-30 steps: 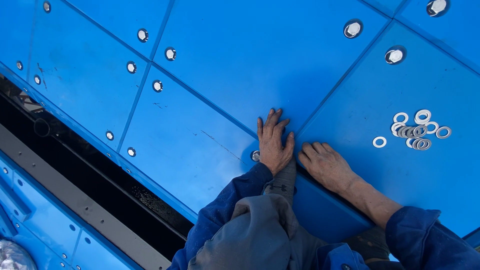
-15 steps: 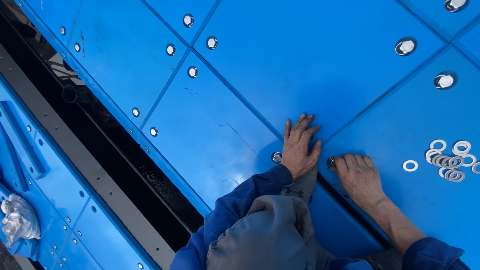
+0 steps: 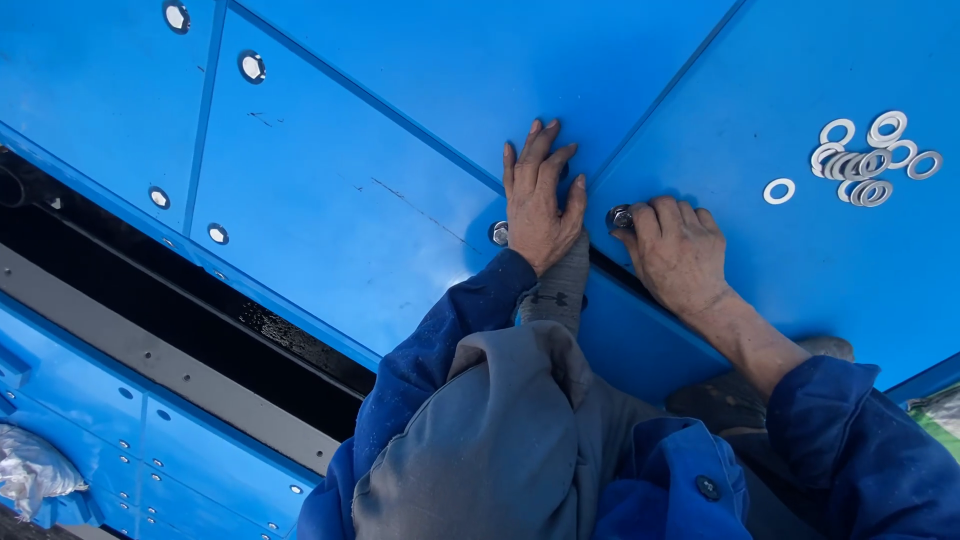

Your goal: The person assembles blue plastic mold panels by inserting bolts and tightening nuts by hand. They move along the panels, aligning holes and securing fasteners across multiple sections.

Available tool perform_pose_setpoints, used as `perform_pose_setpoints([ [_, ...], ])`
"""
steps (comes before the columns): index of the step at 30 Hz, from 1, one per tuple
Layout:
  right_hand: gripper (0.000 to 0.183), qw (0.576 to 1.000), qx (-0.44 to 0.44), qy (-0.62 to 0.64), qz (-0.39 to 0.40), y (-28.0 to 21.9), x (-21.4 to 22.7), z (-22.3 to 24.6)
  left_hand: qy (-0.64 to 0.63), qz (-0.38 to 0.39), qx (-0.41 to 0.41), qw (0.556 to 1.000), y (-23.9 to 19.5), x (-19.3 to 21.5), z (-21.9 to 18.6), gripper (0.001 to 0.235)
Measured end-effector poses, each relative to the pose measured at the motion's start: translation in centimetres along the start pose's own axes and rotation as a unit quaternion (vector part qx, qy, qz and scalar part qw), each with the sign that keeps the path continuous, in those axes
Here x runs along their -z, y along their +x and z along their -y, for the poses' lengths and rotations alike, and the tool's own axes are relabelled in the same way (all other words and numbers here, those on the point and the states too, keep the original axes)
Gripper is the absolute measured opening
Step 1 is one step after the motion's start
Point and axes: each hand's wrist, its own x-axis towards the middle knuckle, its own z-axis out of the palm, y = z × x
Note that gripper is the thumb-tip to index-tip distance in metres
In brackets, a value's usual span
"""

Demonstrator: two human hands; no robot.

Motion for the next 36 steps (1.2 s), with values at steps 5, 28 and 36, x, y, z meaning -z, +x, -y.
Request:
perform_pose_setpoints([
  [5, 0.032, 1.000, 0.000, 0.026, -0.013, 0.1, -0.8, -0.5, -0.003, 0.002, 0.002, 1.000, 0.1, 0.1, 0.1, 0.035],
  [28, 0.022, 0.998, 0.028, 0.053, 0.013, 0.3, 0.3, -0.8, -0.016, 0.006, 0.011, 1.000, -0.1, -0.1, 0.3, 0.031],
  [36, 0.017, 0.996, 0.079, 0.043, 0.028, 1.1, 0.0, -1.6, -0.007, 0.007, 0.013, 1.000, -0.1, -0.2, 0.3, 0.030],
])
